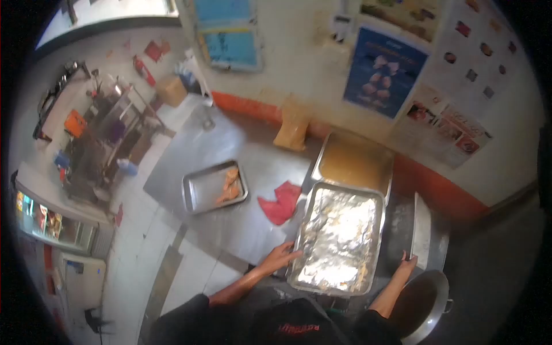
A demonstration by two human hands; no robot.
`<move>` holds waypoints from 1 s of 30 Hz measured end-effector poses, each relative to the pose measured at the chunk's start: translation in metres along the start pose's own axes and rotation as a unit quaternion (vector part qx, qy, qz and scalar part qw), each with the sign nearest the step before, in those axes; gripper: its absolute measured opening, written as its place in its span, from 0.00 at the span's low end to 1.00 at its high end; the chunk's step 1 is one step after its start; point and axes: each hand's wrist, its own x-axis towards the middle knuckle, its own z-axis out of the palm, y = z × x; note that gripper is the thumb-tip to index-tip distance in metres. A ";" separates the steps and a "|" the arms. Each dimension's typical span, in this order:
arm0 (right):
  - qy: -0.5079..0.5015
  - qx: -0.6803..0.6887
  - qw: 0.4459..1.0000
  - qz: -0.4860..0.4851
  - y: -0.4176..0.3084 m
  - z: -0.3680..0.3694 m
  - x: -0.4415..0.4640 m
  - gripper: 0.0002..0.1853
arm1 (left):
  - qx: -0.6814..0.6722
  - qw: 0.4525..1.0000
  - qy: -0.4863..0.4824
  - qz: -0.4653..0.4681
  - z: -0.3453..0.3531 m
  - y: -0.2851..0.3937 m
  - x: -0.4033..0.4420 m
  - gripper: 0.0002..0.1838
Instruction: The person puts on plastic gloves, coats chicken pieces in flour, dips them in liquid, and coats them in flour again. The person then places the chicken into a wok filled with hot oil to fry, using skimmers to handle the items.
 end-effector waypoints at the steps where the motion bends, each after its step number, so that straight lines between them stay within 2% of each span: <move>1: -0.059 0.016 0.998 -0.021 -0.006 -0.012 -0.018 0.25 | -0.034 0.999 -0.008 -0.002 -0.005 -0.014 -0.001 0.39; 2: -0.113 0.040 0.992 0.039 -0.018 -0.014 -0.009 0.20 | -0.067 0.998 -0.011 -0.008 -0.012 -0.012 -0.004 0.37; 3: -0.120 0.003 0.993 -0.006 -0.026 -0.023 -0.002 0.17 | -0.100 0.995 -0.015 -0.016 -0.019 -0.010 -0.010 0.36; 4: -0.244 -0.116 0.949 -0.161 -0.028 -0.060 0.053 0.19 | -0.107 0.994 -0.024 -0.003 -0.029 -0.017 -0.014 0.34; 6: -0.185 -0.058 0.974 -0.119 -0.079 -0.025 -0.044 0.23 | -0.097 0.994 -0.030 0.040 -0.058 -0.026 -0.021 0.31; 7: -0.199 -0.075 0.972 -0.104 -0.103 -0.024 -0.058 0.21 | -0.080 0.994 -0.027 0.066 -0.075 -0.028 -0.027 0.30; 9: -0.270 -0.084 0.955 -0.093 -0.139 -0.010 -0.142 0.20 | -0.100 0.991 -0.039 0.080 -0.109 -0.009 -0.048 0.27; 11: -0.300 -0.129 0.935 -0.136 -0.159 -0.007 -0.218 0.19 | -0.113 0.983 -0.057 0.131 -0.131 0.019 -0.067 0.25; 12: -0.311 -0.153 0.923 -0.165 -0.163 -0.008 -0.259 0.19 | -0.093 0.976 -0.067 0.186 -0.140 0.033 -0.074 0.25; 13: -0.325 -0.182 0.907 -0.197 -0.161 -0.008 -0.300 0.19 | -0.071 0.965 -0.077 0.241 -0.149 0.047 -0.082 0.26; 14: -0.336 -0.207 0.890 -0.227 -0.155 -0.010 -0.341 0.19 | -0.066 0.965 -0.086 0.237 -0.159 0.066 -0.092 0.26; 16: -0.361 -0.257 0.850 -0.286 -0.132 -0.009 -0.418 0.20 | -0.034 0.943 -0.041 0.327 -0.179 0.103 -0.117 0.30; 20: -0.433 -0.332 0.767 -0.338 -0.067 0.001 -0.528 0.23 | 0.001 0.914 0.020 0.406 -0.211 0.143 -0.152 0.39; 21: -0.454 -0.346 0.747 -0.341 -0.049 0.004 -0.544 0.23 | 0.004 0.912 0.026 0.409 -0.216 0.145 -0.158 0.40; 23: -0.497 -0.426 0.701 -0.282 -0.030 0.001 -0.576 0.26 | 0.013 0.909 0.003 0.416 -0.218 0.134 -0.172 0.41; 25: -0.510 -0.490 0.641 -0.299 0.013 -0.015 -0.566 0.21 | 0.002 0.939 0.104 0.328 -0.228 0.106 -0.177 0.35; 26: -0.397 -0.403 0.825 -0.009 0.032 0.001 -0.577 0.18 | -0.003 0.948 0.159 0.277 -0.234 0.091 -0.177 0.33; 27: -0.237 -0.253 0.893 0.288 0.048 0.013 -0.587 0.14 | -0.077 0.936 0.210 0.273 -0.239 0.076 -0.174 0.29; 28: -0.256 -0.243 0.884 0.307 0.064 0.008 -0.587 0.12 | -0.146 0.918 0.258 0.264 -0.245 0.066 -0.171 0.26; 29: -0.275 -0.234 0.875 0.321 0.082 -0.001 -0.582 0.10 | -0.133 0.925 0.240 0.264 -0.249 0.060 -0.168 0.26; 30: -0.290 -0.245 0.871 0.313 0.100 -0.018 -0.576 0.11 | -0.090 0.944 0.225 0.224 -0.252 0.050 -0.167 0.24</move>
